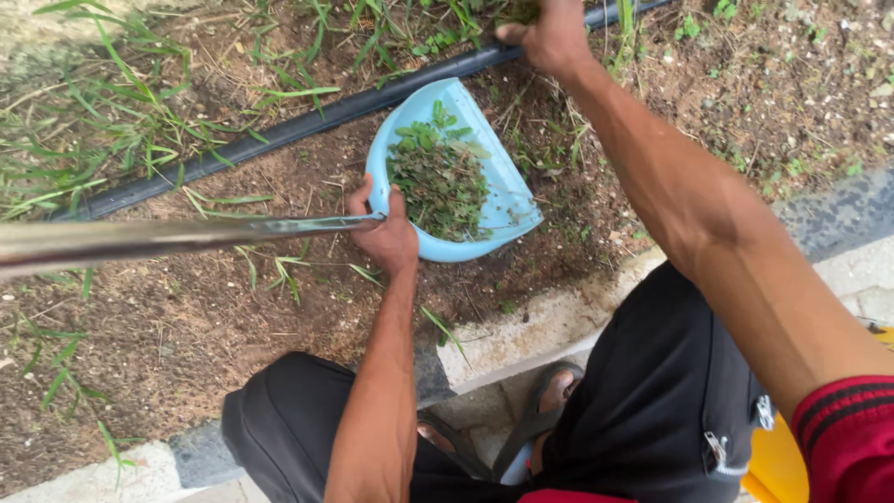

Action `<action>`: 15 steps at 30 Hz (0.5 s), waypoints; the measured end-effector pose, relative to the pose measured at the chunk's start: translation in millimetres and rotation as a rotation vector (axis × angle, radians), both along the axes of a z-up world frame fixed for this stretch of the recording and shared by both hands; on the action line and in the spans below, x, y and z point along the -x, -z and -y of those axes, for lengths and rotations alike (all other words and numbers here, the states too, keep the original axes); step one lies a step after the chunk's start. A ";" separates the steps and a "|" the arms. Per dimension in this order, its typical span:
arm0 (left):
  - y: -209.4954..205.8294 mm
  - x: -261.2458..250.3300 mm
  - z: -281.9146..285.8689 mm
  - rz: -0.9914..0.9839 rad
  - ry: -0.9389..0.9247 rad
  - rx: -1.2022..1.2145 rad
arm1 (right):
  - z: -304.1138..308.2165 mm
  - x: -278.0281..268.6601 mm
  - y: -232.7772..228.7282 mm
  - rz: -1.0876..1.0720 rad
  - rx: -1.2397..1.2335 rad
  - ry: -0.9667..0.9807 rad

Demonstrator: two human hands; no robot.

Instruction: The person pulls weeds from a garden bed by hand and using a tool, placing the removed plants into a blue dustpan and then transferring them into a yellow bin.

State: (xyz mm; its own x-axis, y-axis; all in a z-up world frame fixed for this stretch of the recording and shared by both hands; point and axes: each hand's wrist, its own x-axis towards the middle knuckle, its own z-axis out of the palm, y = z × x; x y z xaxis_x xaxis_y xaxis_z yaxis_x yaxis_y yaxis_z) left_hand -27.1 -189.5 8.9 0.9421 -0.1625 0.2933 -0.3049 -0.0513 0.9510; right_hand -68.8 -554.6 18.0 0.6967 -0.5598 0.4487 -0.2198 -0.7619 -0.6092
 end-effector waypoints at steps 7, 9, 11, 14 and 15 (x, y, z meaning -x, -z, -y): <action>-10.3 -9.4 10.1 0.021 0.050 -0.057 | 16.0 -27.6 22.6 -0.013 -0.501 0.106; -12.8 -10.8 14.5 0.056 0.034 -0.095 | 36.5 -16.5 16.4 0.224 -0.904 0.139; -15.7 -11.3 15.5 0.186 0.005 -0.179 | 54.3 -4.9 7.3 0.279 -1.029 0.117; -16.7 -16.8 13.7 0.306 -0.026 -0.363 | 74.5 1.1 -2.4 0.095 -0.896 0.064; -16.4 -17.4 15.9 0.311 -0.029 -0.362 | 80.2 -2.5 -5.2 -0.002 -0.800 0.042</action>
State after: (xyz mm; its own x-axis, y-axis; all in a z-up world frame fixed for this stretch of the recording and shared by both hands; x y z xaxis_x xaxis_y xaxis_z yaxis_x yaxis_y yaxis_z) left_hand -9.7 -205.4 25.3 0.8240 -0.2816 0.4916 -0.5662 -0.3753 0.7339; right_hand -66.3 -634.8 23.2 0.6683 -0.7370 -0.1011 -0.2402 -0.0851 -0.9670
